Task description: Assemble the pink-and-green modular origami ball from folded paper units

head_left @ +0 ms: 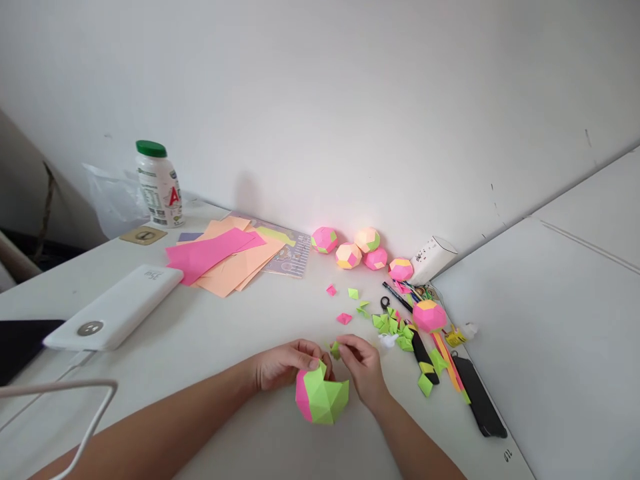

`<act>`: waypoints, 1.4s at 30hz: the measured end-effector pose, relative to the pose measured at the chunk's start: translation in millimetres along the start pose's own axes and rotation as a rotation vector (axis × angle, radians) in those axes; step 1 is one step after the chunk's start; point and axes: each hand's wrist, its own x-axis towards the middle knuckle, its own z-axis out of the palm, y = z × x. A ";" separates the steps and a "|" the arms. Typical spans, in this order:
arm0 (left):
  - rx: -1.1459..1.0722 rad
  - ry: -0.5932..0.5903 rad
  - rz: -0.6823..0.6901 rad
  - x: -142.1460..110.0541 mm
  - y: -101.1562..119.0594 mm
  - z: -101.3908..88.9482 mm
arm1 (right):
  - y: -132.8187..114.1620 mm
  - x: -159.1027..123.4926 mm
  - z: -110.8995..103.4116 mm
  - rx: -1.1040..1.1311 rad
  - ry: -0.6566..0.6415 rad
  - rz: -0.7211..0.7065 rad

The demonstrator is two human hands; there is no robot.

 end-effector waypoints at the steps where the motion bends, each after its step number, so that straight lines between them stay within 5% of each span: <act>1: 0.008 0.015 -0.002 0.3 0.0 2.4 | 1.0 -6.8 -3.8 0.153 -0.024 0.100; 4: -0.003 0.092 -0.016 0.3 -0.6 10.8 | 9.6 -16.9 -11.1 0.455 -0.045 0.328; 8: 0.022 0.208 -0.025 -0.1 -1.4 20.4 | 20.6 -14.5 -13.0 0.578 -0.047 0.475; 24: 0.146 0.172 -0.075 -6.4 -4.2 11.9 | 19.0 -10.5 -14.5 0.672 -0.153 0.547; 28: 0.139 0.174 -0.087 -8.3 -5.9 9.0 | 19.5 -10.4 -13.4 0.463 -0.066 0.402; 34: 0.110 0.113 -0.065 -10.2 -11.3 8.2 | 14.3 -9.6 -8.3 -0.206 0.016 -0.028; 42: 0.113 0.048 -0.087 -11.2 -11.6 9.0 | -2.9 -22.1 -10.7 -0.626 0.144 -0.568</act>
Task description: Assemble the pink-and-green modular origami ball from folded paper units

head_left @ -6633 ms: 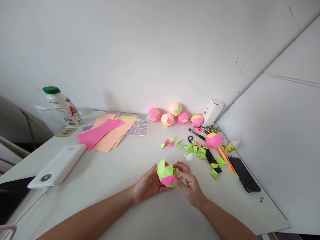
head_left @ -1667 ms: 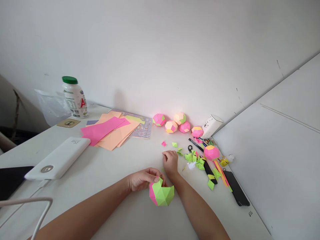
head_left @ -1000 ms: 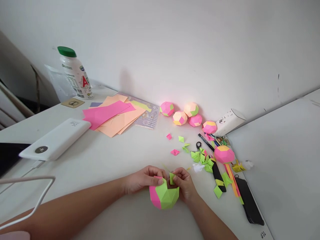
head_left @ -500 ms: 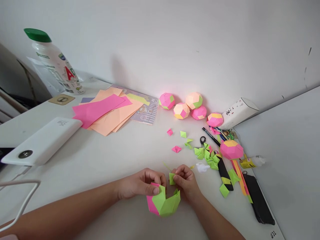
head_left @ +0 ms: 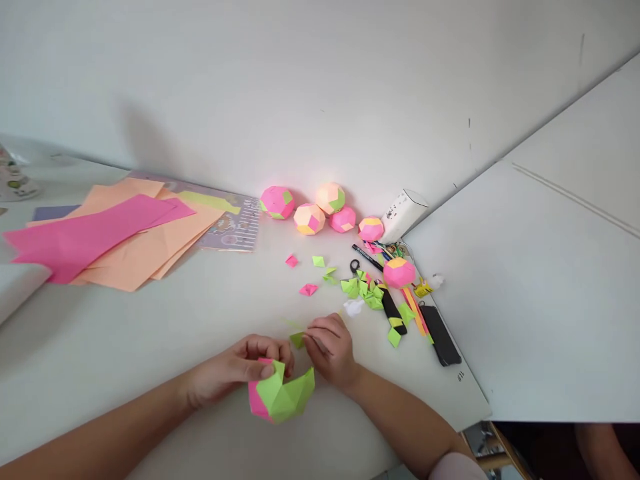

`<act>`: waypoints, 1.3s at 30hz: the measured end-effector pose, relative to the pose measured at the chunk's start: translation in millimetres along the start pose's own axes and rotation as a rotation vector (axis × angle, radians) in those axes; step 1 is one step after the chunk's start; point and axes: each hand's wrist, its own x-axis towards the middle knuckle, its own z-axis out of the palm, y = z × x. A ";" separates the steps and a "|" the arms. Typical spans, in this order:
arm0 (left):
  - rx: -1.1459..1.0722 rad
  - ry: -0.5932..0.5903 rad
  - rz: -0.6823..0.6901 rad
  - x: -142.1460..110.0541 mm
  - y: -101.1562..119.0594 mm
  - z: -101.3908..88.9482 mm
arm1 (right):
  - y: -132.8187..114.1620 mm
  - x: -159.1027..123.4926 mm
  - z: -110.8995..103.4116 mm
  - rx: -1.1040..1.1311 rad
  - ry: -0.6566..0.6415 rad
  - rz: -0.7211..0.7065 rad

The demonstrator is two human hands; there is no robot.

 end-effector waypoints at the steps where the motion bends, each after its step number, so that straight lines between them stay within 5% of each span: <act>1: 0.010 -0.003 0.006 0.2 0.1 0.9 | -1.8 -1.4 -8.6 -0.040 0.050 -0.063; 4: 0.021 0.009 0.030 1.4 -0.3 3.7 | 1.6 -4.5 -37.6 -0.224 0.319 -0.126; 7: 0.017 0.012 0.027 3.4 0.1 4.4 | 19.6 -4.3 -53.6 -0.125 0.614 0.227; 11: 0.035 0.027 0.014 5.2 2.6 3.3 | 46.2 -4.3 -41.6 0.190 0.165 0.691; 13: 0.050 0.022 0.009 4.9 3.6 3.2 | 53.4 -5.0 -31.5 0.251 0.041 0.761; 18: 0.051 -0.041 -0.078 1.5 1.5 4.0 | 47.8 -2.9 -37.6 0.249 -0.026 0.697; 20: 0.053 -0.058 -0.130 -0.1 -1.4 3.8 | 34.6 -2.3 -51.9 0.249 -0.103 0.584; 24: 0.069 -0.077 -0.184 -1.9 -7.9 2.7 | 0.2 -1.8 -72.3 0.450 -0.057 0.503; 29: 0.103 -0.088 -0.185 -2.2 -11.3 3.6 | -15.4 3.5 -68.4 0.512 -0.097 0.444; 35: 0.134 -0.090 -0.158 -3.1 -13.4 4.1 | -11.9 -0.2 -63.4 0.659 -0.045 0.569; 39: 0.155 -0.092 -0.182 -4.8 -10.9 6.5 | -16.5 -1.3 -63.6 0.662 -0.017 0.466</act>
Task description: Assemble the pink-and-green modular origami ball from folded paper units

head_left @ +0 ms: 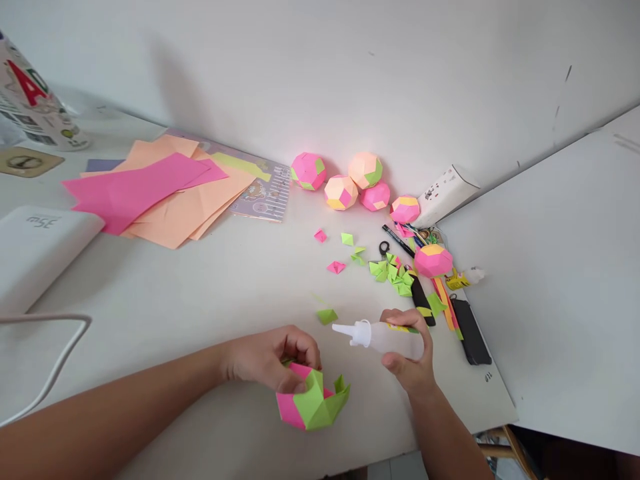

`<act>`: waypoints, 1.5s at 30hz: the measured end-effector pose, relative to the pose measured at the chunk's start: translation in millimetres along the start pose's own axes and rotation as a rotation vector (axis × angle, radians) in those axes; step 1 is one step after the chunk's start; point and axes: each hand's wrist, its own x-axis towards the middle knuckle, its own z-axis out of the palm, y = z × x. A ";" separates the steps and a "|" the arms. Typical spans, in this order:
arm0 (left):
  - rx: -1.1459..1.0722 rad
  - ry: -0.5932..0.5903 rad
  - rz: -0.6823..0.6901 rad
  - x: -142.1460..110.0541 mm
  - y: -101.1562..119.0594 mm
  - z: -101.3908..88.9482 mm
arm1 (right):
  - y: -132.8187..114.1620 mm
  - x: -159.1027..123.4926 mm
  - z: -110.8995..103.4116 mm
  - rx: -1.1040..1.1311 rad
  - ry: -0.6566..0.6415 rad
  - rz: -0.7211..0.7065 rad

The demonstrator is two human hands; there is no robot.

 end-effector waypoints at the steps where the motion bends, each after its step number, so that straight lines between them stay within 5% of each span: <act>1: 0.002 -0.001 -0.005 -0.5 1.6 0.7 | -0.2 -0.2 0.8 0.007 -0.009 -0.008; 10: -0.005 -0.047 0.007 -1.1 13.1 3.1 | 10.9 -9.0 11.6 0.210 -0.088 0.208; 20: 0.016 -0.019 0.057 1.8 9.6 4.1 | 0.4 -17.6 16.1 0.206 -0.178 0.214; 28: 0.017 -0.021 0.031 2.7 11.0 4.5 | 4.2 -25.8 14.0 0.150 -0.101 0.131; 45: -0.007 0.031 -0.017 2.8 12.8 2.6 | -2.6 -15.6 25.7 0.196 0.050 0.276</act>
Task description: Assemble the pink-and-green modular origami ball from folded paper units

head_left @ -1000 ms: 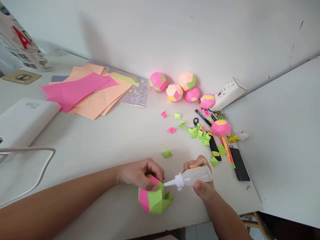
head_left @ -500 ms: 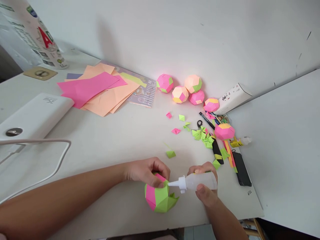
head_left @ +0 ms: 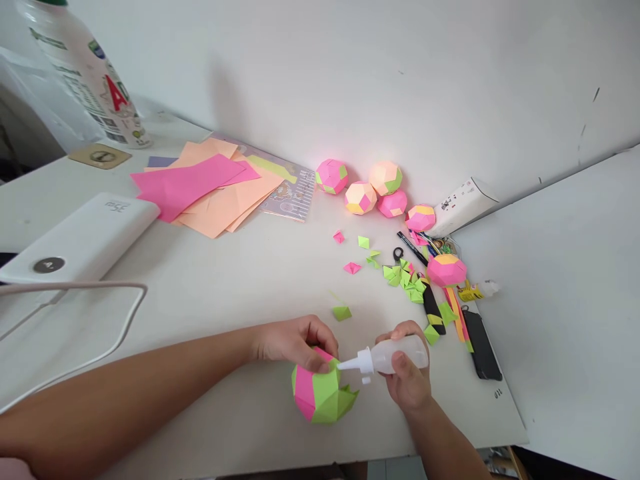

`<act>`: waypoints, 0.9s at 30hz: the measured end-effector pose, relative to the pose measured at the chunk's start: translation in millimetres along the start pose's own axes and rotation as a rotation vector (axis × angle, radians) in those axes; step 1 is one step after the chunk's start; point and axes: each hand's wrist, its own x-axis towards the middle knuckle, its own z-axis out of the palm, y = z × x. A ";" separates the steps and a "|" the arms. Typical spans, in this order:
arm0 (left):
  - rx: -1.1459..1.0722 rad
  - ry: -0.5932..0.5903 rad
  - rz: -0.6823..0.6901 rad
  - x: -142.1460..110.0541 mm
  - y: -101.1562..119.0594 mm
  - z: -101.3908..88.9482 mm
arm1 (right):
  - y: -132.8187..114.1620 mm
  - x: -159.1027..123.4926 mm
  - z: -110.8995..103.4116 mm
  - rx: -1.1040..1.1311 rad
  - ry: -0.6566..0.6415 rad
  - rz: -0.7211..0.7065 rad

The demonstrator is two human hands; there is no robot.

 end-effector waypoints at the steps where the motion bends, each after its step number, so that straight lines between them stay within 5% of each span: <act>1: -0.005 0.002 0.001 0.2 -0.1 -0.1 | -0.2 0.2 0.3 0.001 -0.002 0.008; 27: -0.037 0.006 0.004 1.3 2.5 0.2 | 1.5 -1.1 1.4 0.099 0.046 0.079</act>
